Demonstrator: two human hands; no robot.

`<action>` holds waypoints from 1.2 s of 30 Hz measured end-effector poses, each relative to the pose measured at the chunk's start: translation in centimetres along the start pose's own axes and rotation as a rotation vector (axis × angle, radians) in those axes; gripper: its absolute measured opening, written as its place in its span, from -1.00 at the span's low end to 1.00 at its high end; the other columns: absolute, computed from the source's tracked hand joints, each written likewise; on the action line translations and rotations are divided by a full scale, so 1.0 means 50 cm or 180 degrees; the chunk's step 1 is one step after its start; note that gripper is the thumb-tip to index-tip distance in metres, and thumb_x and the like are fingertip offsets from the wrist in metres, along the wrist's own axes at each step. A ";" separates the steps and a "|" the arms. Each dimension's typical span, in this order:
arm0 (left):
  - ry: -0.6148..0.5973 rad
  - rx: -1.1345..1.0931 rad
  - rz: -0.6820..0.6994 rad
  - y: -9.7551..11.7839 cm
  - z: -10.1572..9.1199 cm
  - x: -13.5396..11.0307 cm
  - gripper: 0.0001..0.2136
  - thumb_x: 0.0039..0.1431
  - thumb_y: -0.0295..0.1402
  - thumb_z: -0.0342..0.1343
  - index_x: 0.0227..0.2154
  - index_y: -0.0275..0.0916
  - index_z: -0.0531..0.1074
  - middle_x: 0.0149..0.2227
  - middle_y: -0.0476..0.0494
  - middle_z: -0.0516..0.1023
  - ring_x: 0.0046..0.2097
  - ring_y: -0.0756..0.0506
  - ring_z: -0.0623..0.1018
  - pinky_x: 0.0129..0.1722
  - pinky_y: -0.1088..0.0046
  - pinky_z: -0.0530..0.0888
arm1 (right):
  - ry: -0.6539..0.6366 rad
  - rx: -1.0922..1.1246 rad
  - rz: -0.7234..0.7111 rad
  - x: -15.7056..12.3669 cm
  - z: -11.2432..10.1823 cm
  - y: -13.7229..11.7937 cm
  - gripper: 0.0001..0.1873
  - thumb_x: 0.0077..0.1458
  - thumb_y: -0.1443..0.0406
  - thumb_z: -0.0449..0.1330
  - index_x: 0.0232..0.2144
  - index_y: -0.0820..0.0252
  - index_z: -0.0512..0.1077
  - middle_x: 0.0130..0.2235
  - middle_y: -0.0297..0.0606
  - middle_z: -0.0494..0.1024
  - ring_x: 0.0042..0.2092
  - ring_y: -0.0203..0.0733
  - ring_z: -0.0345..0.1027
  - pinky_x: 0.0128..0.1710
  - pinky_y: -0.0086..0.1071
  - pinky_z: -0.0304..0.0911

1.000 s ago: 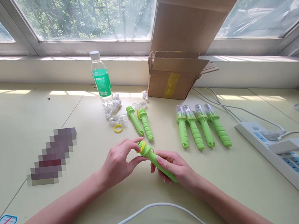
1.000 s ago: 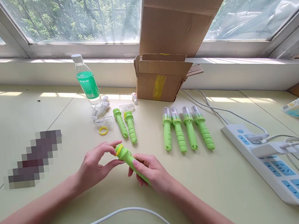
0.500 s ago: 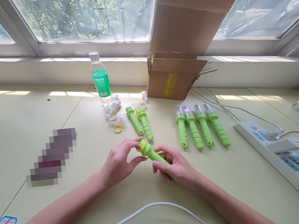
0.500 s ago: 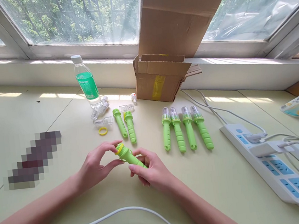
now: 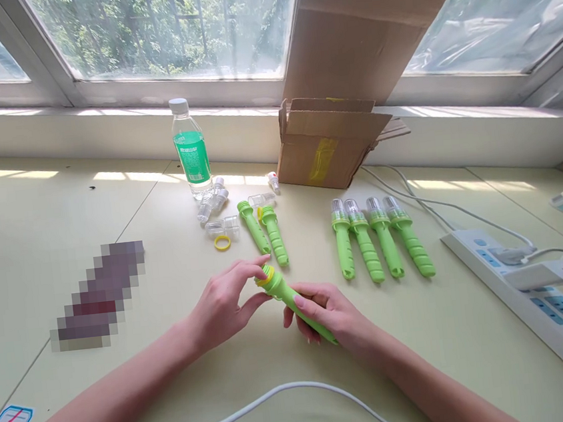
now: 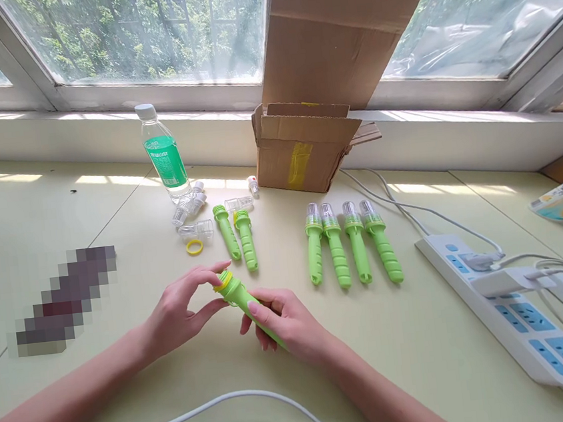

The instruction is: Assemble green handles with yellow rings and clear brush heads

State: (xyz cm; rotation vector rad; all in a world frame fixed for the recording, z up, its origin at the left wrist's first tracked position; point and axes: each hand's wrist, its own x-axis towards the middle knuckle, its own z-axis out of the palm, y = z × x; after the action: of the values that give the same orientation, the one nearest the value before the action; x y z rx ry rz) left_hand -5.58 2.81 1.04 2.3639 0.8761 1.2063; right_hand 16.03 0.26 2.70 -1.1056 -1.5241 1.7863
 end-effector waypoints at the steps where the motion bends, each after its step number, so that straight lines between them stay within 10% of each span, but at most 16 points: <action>1: 0.0017 0.0021 0.0003 0.000 0.001 -0.001 -0.79 0.14 -0.47 0.14 -0.17 -0.21 0.29 -0.03 -0.30 0.53 0.04 -0.15 0.53 -0.07 0.31 0.54 | -0.0017 -0.0016 0.0012 0.000 0.000 0.000 -0.58 0.18 0.00 0.04 -0.27 0.22 0.46 -0.39 -0.28 0.46 -0.56 -0.38 0.19 -0.59 -0.48 0.08; 23: 0.0183 0.0211 -0.0025 0.000 0.012 -0.008 -0.80 0.11 -0.47 0.19 -0.27 -0.21 0.28 -0.06 -0.25 0.55 -0.03 -0.12 0.57 -0.12 0.37 0.55 | 0.0352 0.0020 -0.0005 0.006 -0.002 0.022 -0.70 0.07 0.13 0.24 -0.24 0.19 0.36 -0.40 -0.34 0.49 -0.65 -0.45 0.17 -0.68 -0.50 0.14; 36: 0.0080 0.0171 -0.0047 -0.001 0.011 -0.010 -0.80 0.10 -0.45 0.20 -0.26 -0.22 0.29 -0.04 -0.27 0.53 -0.02 -0.15 0.56 -0.11 0.34 0.54 | -0.0136 0.0154 -0.0081 0.000 0.004 0.020 -0.71 0.27 0.11 0.01 -0.18 0.21 0.31 -0.45 -0.38 0.35 -0.53 -0.42 0.17 -0.56 -0.50 0.09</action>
State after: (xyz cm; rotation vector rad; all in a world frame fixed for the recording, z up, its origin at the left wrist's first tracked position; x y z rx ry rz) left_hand -5.38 2.50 0.38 2.3847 0.9438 1.2239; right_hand 15.98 -0.06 1.73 -1.0266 -1.5051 1.8308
